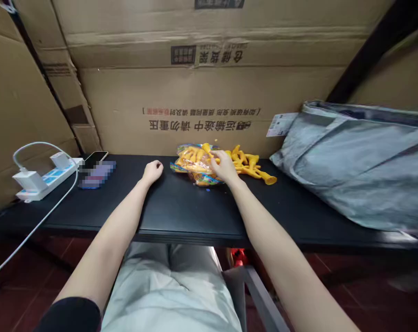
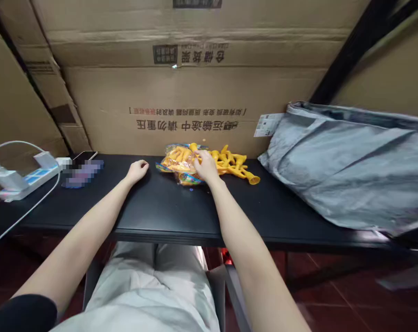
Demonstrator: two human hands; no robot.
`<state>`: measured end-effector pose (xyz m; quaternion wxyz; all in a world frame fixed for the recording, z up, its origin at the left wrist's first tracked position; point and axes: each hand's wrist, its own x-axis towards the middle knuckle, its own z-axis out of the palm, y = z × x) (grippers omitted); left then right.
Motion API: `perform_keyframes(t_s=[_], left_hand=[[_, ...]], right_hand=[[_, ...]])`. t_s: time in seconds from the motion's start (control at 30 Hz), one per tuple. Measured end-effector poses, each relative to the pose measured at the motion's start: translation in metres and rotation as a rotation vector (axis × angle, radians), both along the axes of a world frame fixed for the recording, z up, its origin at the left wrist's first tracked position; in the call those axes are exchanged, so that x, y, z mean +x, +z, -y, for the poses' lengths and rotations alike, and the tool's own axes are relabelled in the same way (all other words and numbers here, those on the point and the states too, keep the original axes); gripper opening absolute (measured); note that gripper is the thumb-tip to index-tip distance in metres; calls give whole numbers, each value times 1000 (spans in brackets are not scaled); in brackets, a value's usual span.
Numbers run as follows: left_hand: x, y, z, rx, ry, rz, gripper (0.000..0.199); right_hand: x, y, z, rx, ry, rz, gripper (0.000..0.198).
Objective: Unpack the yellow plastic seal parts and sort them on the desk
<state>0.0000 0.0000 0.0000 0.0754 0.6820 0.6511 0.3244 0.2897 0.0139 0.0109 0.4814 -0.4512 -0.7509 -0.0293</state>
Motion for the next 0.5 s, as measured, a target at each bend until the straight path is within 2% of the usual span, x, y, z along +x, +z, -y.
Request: perform_keyframes(t_s=[0.3,0.5], left_hand=[[3,1,0,-18,-17,-10,25],[5,2,3,-39,-65,84,34]], right_hand=[[0,14,9,-31,-26,-101,30],[4,6,6,-132,-22,-8,39]])
